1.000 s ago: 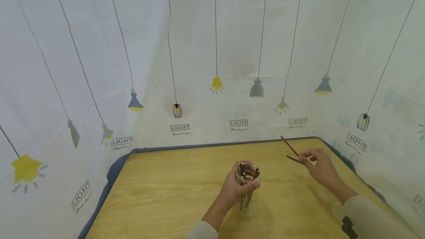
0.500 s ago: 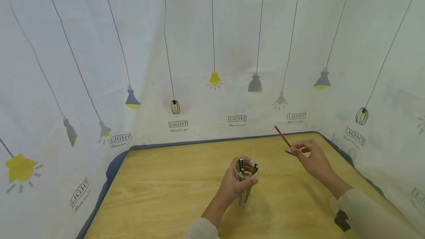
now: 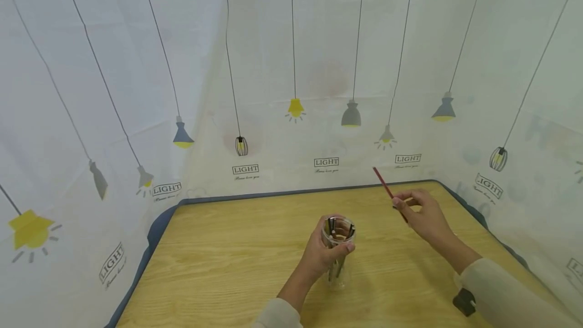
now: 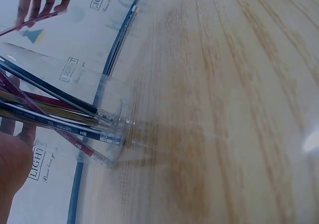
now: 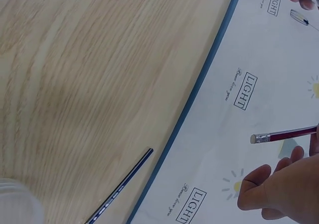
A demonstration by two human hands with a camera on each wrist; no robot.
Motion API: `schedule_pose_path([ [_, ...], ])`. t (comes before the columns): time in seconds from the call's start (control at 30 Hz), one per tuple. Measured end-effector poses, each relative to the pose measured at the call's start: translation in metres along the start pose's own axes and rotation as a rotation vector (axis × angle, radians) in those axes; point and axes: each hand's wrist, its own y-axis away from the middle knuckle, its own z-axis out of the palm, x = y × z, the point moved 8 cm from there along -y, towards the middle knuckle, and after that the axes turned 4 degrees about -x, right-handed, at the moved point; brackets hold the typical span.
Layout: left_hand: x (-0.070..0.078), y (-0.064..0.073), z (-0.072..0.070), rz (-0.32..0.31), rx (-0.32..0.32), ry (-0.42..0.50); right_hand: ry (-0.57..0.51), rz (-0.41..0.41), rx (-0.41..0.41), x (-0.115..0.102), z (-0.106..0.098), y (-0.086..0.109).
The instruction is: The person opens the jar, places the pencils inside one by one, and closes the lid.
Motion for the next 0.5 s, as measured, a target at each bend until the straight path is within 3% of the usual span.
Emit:
schedule_pose_path([
  [0.5,0.001,0.002,0.0,0.001,0.0,0.005,-0.01,0.001,-0.02,-0.02,0.007,-0.002],
])
